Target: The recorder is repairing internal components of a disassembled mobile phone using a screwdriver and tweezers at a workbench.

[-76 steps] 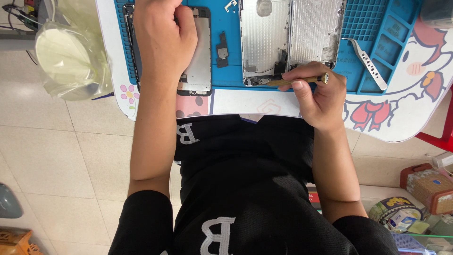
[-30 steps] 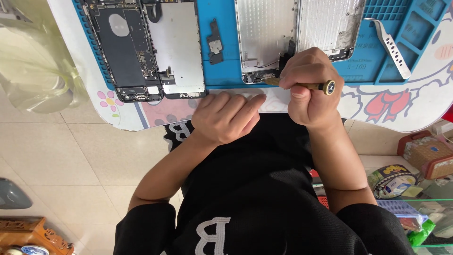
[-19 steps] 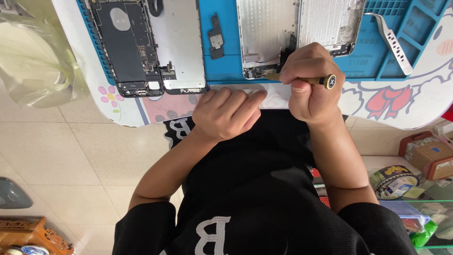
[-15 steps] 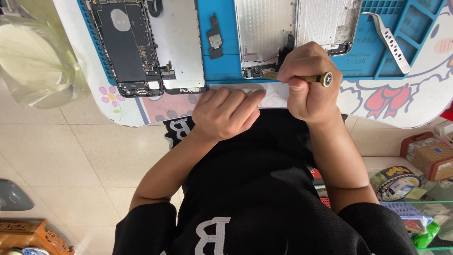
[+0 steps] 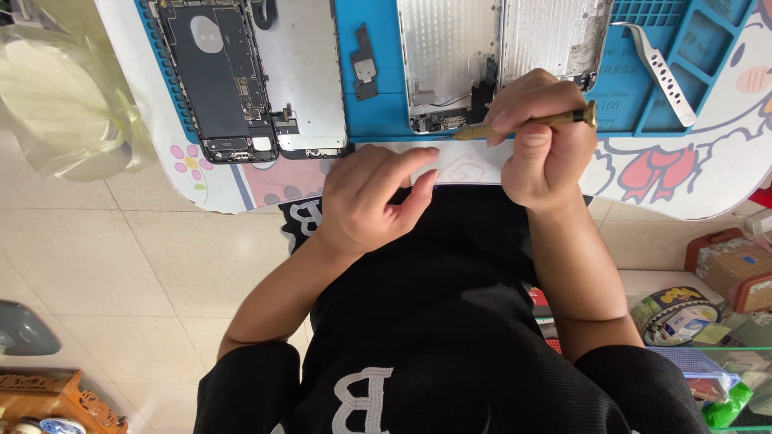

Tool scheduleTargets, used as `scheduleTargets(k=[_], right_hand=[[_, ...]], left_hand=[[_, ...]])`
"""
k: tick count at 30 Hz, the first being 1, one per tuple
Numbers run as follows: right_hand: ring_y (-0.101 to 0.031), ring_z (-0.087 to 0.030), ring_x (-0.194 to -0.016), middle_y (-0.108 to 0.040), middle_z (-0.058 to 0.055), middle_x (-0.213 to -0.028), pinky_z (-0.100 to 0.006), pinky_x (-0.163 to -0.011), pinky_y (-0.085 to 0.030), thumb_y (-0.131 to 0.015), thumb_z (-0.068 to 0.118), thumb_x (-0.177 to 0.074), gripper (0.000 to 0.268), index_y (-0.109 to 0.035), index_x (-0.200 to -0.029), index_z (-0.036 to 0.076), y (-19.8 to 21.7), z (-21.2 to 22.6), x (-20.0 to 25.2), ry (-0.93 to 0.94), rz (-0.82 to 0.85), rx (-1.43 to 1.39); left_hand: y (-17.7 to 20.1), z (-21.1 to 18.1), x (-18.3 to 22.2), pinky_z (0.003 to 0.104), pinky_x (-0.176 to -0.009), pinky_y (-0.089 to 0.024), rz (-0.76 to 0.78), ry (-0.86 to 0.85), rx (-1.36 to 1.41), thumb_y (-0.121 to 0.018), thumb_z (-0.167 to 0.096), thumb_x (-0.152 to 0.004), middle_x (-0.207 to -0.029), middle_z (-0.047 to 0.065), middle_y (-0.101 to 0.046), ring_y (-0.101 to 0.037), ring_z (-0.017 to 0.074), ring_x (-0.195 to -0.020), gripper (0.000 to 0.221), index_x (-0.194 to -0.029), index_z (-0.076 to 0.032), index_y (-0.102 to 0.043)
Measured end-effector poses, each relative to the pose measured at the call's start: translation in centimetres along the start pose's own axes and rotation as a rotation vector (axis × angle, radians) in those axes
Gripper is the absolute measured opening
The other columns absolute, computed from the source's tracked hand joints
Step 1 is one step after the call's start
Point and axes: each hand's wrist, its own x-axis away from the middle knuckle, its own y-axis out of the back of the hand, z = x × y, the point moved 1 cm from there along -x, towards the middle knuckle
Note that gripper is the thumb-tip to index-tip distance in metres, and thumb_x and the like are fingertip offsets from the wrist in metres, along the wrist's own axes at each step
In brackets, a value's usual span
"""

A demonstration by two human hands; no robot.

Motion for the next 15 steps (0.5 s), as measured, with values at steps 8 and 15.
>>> scheduleTargets(k=[8,15], right_hand=[[-0.055,-0.016,-0.065,-0.054,-0.010,-0.084,-0.028,-0.065,-0.052,-0.047,0.039,-0.115,0.039,-0.047,-0.106,0.001,0.0,0.1,-0.1,0.007,-0.042,-0.077],[-0.056,-0.018,-0.067,-0.055,-0.012,-0.087,-0.030,-0.068,-0.053,-0.046,0.038,-0.116,0.038,-0.048,-0.107,0.001,0.1,0.3,0.0,0.016,-0.008,-0.040]], left_hand=[[0.9,-0.1,-2.1,0.033,-0.061,-0.044,-0.035,0.076,-0.055,-0.088,-0.021,-0.094,-0.071,0.000,-0.054,-0.054,0.0159,-0.063,0.031,-0.118,-0.009,-0.073],[0.1,0.1,-2.2,0.032,-0.058,-0.041,-0.041,0.034,-0.115,-0.088,-0.021,-0.095,-0.071,-0.001,-0.057,-0.053,0.0150,-0.061,0.029,-0.118,-0.009,-0.075]])
